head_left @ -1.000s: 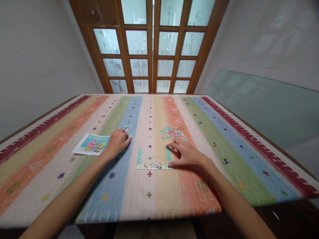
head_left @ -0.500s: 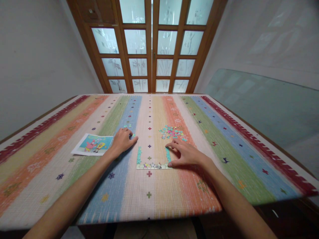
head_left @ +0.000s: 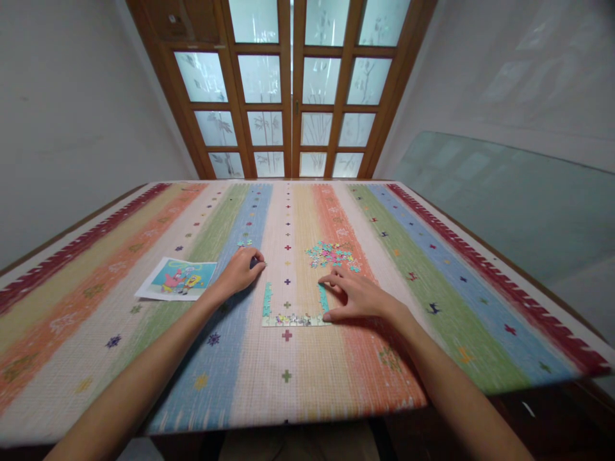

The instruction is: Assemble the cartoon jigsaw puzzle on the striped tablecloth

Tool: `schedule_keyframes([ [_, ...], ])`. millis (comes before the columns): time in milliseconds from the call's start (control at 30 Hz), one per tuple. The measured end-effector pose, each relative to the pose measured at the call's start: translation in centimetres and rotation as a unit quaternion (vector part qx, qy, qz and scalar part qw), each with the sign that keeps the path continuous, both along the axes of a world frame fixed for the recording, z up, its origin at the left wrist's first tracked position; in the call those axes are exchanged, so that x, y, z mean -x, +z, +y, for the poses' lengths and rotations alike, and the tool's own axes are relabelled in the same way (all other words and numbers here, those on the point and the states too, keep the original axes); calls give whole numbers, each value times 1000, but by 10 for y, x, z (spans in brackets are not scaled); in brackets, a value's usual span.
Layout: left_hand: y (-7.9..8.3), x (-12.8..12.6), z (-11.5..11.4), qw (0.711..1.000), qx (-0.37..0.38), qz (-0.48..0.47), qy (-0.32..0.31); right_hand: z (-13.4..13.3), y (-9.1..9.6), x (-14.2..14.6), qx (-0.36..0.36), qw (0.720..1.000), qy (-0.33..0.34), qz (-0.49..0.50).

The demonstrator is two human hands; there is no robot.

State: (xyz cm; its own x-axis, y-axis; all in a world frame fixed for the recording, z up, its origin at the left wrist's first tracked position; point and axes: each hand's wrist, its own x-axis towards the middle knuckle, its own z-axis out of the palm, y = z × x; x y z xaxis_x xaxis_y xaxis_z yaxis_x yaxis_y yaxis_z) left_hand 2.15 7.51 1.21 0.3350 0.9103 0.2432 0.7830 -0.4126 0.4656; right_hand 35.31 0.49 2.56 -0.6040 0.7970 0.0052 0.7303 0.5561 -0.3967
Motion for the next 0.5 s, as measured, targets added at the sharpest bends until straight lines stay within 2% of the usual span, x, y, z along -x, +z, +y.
schedule_keyframes([
  [233, 11, -5, -16, 990, 97, -85, -54, 1, -2, -1, 0, 1000, 2, 3],
  [500, 5, -8, -26, 988, 109, -69, -82, 0, 0, 0, 2, 1000, -4, -6],
])
